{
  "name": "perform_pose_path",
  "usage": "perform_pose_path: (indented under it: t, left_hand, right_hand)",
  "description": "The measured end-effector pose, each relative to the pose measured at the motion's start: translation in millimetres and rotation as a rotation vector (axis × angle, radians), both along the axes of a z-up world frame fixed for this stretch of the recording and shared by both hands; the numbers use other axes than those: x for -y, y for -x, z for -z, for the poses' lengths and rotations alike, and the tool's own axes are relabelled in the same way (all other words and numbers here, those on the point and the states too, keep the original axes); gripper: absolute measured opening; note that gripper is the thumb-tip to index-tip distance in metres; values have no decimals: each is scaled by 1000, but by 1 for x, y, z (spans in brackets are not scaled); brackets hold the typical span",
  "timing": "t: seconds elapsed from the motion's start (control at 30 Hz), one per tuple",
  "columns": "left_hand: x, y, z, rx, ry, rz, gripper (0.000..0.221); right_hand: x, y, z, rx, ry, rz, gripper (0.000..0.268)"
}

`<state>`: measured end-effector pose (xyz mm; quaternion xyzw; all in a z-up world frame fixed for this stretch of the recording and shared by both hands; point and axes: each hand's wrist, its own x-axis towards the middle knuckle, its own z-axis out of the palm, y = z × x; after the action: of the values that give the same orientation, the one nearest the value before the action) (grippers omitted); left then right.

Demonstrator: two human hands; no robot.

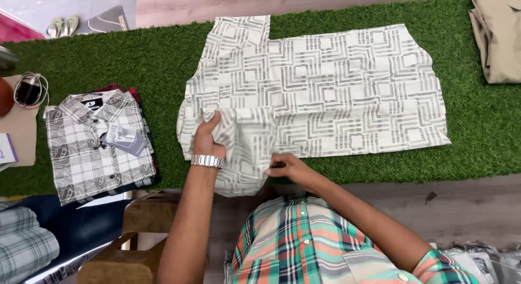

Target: Fold various plaid and patterned button-down shirts on a green display surface.

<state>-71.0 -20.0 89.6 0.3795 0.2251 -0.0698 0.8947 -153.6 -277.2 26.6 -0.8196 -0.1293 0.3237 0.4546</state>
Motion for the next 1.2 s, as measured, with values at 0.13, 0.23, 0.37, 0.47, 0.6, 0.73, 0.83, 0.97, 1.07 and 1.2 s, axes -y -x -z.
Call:
perform_pose_path:
  t: [0.13, 0.23, 0.37, 0.47, 0.6, 0.73, 0.83, 0.97, 1.07, 1.2]
  left_hand:
    - [7, -20, 14, 31, 174, -73, 46]
    - [13, -24, 23, 0, 161, -77, 46]
    - [13, -26, 26, -4, 81, -77, 46]
    - [15, -19, 25, 30, 83, -86, 46]
    - [28, -8, 68, 16, 167, -43, 46]
    - [45, 14, 56, -128, 151, -52, 49]
    - [47, 24, 72, -121, 162, -108, 51]
    - [19, 28, 121, -54, 244, -180, 53]
    - [15, 31, 105, -72, 269, -255, 55]
    - [25, 34, 84, -72, 200, -331, 59]
  right_hand:
    - [0, 8, -32, -722, -969, 587, 42]
    - [14, 34, -5, -730, -691, 580, 46]
    - [40, 52, 9, -567, -598, 632, 42]
    - [54, 53, -30, -428, -879, 724, 42]
    - [97, 38, -48, -459, -101, 754, 43]
    - [145, -24, -136, -75, 554, 715, 44]
    - [163, -71, -172, 129, 821, 585, 45]
    - [195, -115, -134, 532, 977, 391, 49]
    - [226, -134, -67, 597, 914, 343, 46]
    - [249, -128, -26, 669, 719, 380, 40]
